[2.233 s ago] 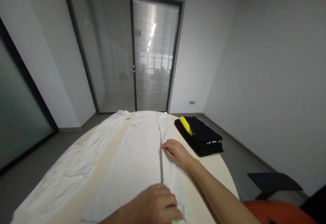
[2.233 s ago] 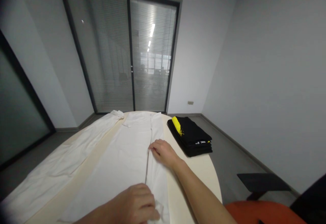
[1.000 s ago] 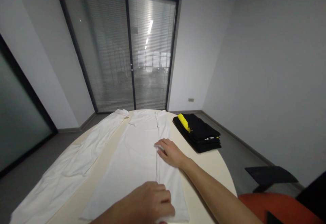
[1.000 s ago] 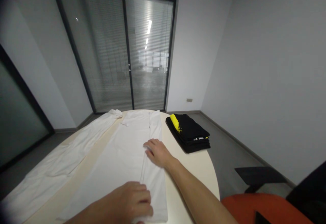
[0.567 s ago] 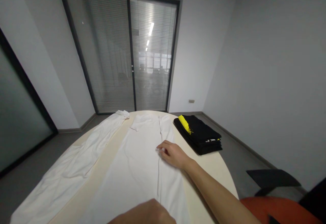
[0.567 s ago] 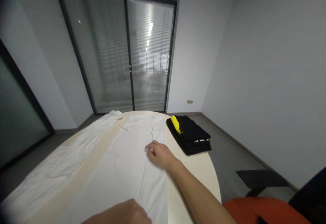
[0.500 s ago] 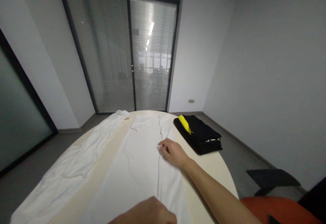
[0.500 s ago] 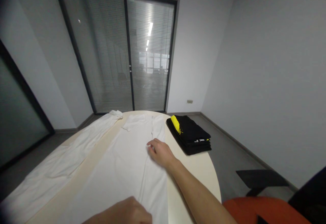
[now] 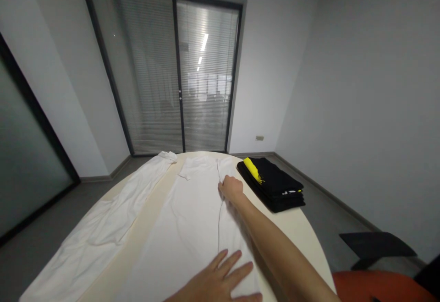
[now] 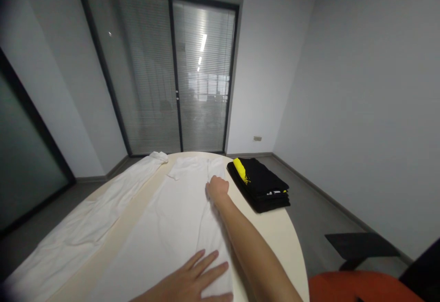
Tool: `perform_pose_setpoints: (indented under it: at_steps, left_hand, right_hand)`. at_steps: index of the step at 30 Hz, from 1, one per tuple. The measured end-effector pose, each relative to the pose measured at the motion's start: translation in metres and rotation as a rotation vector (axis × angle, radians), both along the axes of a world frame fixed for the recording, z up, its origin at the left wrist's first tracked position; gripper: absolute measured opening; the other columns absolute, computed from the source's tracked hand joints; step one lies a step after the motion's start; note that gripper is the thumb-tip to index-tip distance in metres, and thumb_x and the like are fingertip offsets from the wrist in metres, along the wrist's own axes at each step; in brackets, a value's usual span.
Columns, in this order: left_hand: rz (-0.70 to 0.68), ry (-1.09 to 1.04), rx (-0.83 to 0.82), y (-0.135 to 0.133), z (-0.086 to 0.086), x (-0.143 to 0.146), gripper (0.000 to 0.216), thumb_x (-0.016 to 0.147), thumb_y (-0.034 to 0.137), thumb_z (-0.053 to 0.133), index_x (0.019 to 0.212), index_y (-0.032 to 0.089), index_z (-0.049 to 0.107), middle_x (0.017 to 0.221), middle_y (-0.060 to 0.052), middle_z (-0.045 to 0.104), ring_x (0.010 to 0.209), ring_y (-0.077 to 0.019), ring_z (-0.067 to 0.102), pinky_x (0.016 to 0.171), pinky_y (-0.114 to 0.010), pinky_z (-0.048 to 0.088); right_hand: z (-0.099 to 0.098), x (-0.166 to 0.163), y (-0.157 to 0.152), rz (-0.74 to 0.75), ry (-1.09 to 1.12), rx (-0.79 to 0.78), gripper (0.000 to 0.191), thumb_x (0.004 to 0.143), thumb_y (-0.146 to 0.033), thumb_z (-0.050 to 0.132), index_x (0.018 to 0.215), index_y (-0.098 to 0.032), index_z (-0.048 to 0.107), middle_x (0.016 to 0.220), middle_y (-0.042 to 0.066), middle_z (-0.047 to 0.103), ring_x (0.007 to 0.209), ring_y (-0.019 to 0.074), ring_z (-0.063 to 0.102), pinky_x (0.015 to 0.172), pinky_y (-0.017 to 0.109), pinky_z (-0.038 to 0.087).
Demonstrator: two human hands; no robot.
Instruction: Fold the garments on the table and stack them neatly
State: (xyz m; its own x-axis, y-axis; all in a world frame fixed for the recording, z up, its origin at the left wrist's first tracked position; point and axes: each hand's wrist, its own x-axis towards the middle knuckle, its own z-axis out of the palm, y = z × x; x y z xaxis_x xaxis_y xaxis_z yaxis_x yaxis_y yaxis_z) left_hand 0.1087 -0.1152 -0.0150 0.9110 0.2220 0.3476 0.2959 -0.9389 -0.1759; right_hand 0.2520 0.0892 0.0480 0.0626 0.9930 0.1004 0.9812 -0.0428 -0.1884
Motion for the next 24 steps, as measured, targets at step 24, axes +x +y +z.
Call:
perform_pose_setpoints:
  at_steps: [24]
  left_hand:
    - [-0.038, 0.078, -0.36, -0.003, 0.021, -0.005, 0.065, 0.102, 0.043, 0.042, 0.158, 0.021, 0.018, 0.152, -0.003, 0.046, 0.144, -0.028, 0.037, 0.117, -0.042, 0.038]
  right_hand:
    - [-0.036, 0.037, -0.038, 0.431, 0.122, 0.003, 0.058, 0.102, -0.052, 0.027, 0.149, -0.022, 0.045, 0.158, 0.009, 0.036, 0.148, 0.0283, 0.026, 0.119, 0.049, 0.019]
